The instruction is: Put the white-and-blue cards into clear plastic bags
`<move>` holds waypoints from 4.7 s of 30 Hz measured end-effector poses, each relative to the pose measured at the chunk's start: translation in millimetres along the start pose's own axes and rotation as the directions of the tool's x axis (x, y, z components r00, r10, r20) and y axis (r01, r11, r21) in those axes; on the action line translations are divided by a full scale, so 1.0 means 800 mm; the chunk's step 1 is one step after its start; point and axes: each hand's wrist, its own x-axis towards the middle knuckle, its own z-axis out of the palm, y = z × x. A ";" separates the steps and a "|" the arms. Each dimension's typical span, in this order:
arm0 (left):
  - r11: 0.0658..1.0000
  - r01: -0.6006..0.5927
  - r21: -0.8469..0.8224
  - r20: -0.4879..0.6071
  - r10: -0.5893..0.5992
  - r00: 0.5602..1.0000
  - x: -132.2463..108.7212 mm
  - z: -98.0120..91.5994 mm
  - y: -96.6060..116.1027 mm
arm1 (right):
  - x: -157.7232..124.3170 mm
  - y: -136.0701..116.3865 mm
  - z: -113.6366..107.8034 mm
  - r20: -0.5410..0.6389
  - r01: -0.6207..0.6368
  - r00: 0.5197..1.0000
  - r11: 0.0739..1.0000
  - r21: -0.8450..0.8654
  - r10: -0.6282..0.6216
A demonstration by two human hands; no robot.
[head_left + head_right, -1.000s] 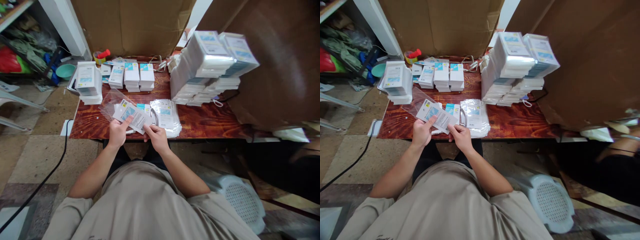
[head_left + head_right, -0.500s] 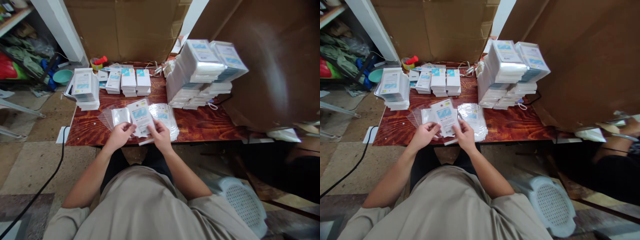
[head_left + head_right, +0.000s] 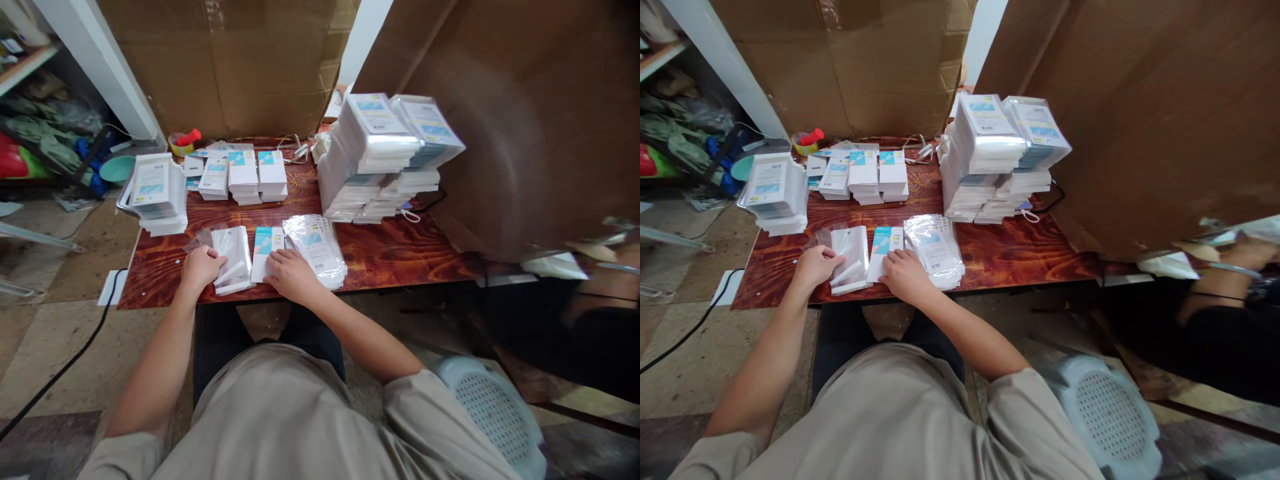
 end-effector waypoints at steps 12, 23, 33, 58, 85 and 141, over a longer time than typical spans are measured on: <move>0.647 -0.200 -0.735 -0.272 -0.011 0.962 -0.021 0.002 0.001 | -0.001 -0.033 -0.017 0.241 0.198 0.961 0.946 -0.256 -0.136; 0.091 0.148 -0.985 0.138 -0.109 0.985 -0.037 0.002 0.025 | -0.022 0.003 -0.021 -0.041 0.006 0.999 0.989 0.150 0.000; 0.040 0.085 -0.996 0.073 -0.254 0.964 -0.049 0.021 0.047 | -0.077 -0.028 -0.030 0.140 -0.131 0.750 -0.061 0.989 0.646; 0.071 -0.022 -0.997 -0.020 0.021 1.000 -0.125 0.065 0.049 | -0.041 -0.050 0.035 0.143 -0.014 0.654 -0.177 0.984 0.743; 0.254 0.154 -0.955 0.224 0.274 0.935 -0.132 0.056 0.062 | -0.051 -0.035 0.044 -0.001 -0.091 0.776 0.114 0.989 0.631; 0.915 -0.210 -0.345 -0.336 0.088 0.938 -0.038 -0.025 0.003 | -0.037 -0.013 -0.015 -0.180 -0.060 0.978 0.963 0.262 0.110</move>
